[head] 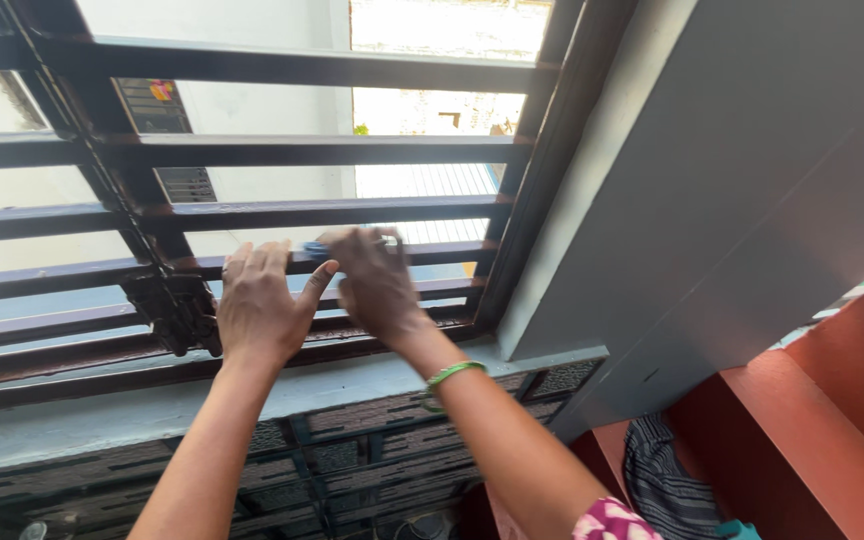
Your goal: The person cleans a metal window grille using a blue cloth and water from a light blue bowl. They repeatedly wipe the horizontal and vertical bars of the grille, periodically dipping the cloth into the bowl to wet it and refilling the bowl from a nearby tap.
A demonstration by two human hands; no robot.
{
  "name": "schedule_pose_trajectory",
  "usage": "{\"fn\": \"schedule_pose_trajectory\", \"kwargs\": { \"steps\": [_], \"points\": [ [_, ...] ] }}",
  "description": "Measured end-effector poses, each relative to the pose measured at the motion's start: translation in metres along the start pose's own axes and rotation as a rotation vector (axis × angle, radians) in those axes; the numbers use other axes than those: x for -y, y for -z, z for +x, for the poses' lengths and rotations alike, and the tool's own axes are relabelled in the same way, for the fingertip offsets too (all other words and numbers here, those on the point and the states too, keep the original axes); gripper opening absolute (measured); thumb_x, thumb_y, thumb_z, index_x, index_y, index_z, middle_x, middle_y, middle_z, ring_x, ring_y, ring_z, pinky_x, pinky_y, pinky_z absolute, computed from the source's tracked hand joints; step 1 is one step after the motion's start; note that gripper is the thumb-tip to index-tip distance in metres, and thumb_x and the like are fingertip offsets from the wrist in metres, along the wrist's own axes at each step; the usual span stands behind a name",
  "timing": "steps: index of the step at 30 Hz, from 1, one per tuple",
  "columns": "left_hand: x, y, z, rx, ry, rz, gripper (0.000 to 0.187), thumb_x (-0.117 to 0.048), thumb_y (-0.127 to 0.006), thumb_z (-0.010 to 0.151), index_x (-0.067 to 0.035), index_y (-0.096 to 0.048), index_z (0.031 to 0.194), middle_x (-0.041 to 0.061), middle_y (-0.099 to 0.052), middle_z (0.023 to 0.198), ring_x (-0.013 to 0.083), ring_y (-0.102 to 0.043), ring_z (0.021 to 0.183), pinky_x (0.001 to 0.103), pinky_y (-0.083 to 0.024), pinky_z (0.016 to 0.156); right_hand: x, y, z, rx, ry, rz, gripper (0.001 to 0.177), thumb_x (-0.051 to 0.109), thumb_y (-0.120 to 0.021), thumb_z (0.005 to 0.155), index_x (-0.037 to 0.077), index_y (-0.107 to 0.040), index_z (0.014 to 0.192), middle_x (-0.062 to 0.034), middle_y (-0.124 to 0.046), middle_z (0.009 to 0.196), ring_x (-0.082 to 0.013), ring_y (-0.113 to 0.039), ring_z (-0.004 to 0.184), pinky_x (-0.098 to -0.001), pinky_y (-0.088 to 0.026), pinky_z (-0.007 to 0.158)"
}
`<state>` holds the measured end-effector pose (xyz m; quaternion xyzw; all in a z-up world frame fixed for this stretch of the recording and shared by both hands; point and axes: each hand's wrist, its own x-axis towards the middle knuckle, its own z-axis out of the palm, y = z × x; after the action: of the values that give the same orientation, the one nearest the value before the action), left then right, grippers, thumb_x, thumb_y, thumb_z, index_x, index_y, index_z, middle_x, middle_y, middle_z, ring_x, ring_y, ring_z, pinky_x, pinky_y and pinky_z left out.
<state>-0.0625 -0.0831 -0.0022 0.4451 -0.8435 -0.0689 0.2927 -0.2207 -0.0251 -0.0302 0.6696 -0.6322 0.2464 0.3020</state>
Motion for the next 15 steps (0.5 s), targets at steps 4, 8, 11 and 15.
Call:
{"fn": "schedule_pose_trajectory", "kwargs": {
  "steps": [4,8,11,15],
  "points": [
    [0.006,0.004,0.0,0.042,-0.046,0.153,0.086,-0.081,-0.041,0.09,-0.014,-0.059,0.142,0.011,-0.053,0.147,0.0343,-0.035,0.147,0.05,-0.027,0.123,-0.051,0.028,-0.031,-0.016,-0.141,-0.018,0.049,0.007,-0.067,0.081,0.01,-0.055,0.129,-0.0111,-0.054,0.118,-0.0285,-0.048,0.121,-0.0499,-0.032,0.107],
    [0.013,0.024,0.002,0.121,0.064,0.191,0.082,-0.083,-0.04,0.087,-0.025,-0.057,0.143,0.011,-0.045,0.152,0.0341,-0.028,0.148,0.048,-0.026,0.122,-0.043,0.021,-0.049,-0.344,-0.251,0.012,0.047,-0.004,-0.057,0.085,0.008,-0.054,0.131,-0.0116,-0.053,0.127,-0.0284,-0.044,0.132,-0.0493,-0.03,0.117],
    [0.014,0.039,0.007,0.237,0.098,0.147,0.083,-0.084,-0.04,0.085,-0.028,-0.053,0.146,0.007,-0.043,0.155,0.0322,-0.026,0.149,0.048,-0.031,0.119,-0.003,-0.006,-0.052,-0.405,-0.197,0.113,0.046,-0.012,-0.051,0.089,0.012,-0.055,0.128,-0.0087,-0.053,0.125,-0.0276,-0.044,0.134,-0.0454,-0.032,0.12],
    [0.012,0.045,0.007,0.267,0.124,0.138,0.074,-0.078,-0.044,0.088,-0.033,-0.052,0.146,0.006,-0.044,0.154,0.0301,-0.026,0.15,0.049,-0.037,0.116,0.062,-0.035,-0.037,-0.35,-0.145,0.236,0.048,-0.01,-0.056,0.089,0.004,-0.047,0.134,-0.016,-0.047,0.131,-0.0317,-0.043,0.135,-0.0497,-0.03,0.119]
  ]
}}
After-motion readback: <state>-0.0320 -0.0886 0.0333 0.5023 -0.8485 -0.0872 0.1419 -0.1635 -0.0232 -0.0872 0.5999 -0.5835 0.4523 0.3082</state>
